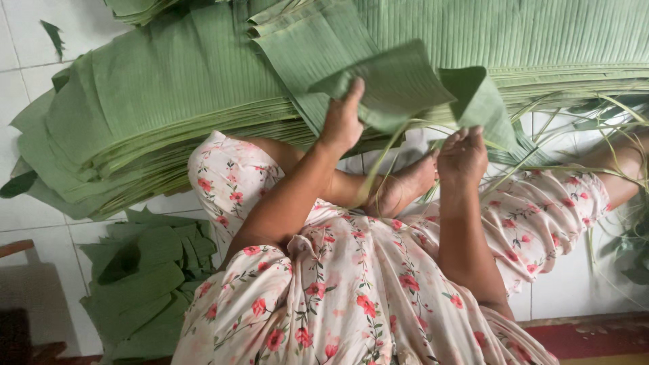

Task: The person sits on the floor and repeatedly picks up large green banana leaves from a pile, folds them in half, and places them onto a growing stack. The person handles the leaves one at a time, smoothing them before stacking.

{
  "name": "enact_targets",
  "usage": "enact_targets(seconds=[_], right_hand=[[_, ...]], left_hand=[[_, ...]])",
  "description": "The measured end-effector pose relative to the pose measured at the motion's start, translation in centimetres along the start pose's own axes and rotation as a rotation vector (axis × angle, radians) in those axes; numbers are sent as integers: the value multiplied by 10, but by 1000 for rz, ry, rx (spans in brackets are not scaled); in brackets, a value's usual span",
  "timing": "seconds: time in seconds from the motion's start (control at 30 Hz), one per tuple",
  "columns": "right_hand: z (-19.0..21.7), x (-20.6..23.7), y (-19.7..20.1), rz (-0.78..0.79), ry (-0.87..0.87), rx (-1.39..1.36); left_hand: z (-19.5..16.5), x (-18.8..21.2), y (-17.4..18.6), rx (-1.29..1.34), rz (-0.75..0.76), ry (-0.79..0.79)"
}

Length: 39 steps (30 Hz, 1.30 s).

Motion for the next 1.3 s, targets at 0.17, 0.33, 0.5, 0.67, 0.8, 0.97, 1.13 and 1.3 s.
enact_targets(seconds=[0.17, 0.33, 0.5, 0.67, 0.8, 0.97, 1.13, 1.3], right_hand=[[54, 4, 6, 37, -34, 81], [134, 24, -20, 133, 70, -2], [143, 34, -31, 285, -71, 132], [103, 10, -5, 185, -96, 416], [70, -6, 6, 70, -177, 506], [51, -13, 4, 75, -188, 525], [45, -12, -2, 80, -177, 597], [45, 22, -53, 268, -63, 501]], left_hand=[[-88, -23, 30, 366, 50, -150], [-148, -12, 46, 14, -46, -379], [-216, 39, 105, -748, -283, -506], [-332, 142, 269, -612, -615, -657], [-336, 265, 436, -121, -1025, -458], [-227, 428, 538, 27, -1466, -119], [-235, 462, 505, -813, -1703, -93], [-289, 275, 347, -1446, -1187, -493]])
Point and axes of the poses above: each hand's wrist, its own x-axis away from the middle knuckle, its own y-axis out of the back of the hand, z = x × y, the point moved 10 cm from there along -x, towards the middle knuckle, and after that the axes turned 1 degree about -y, right-handed, at the moved point
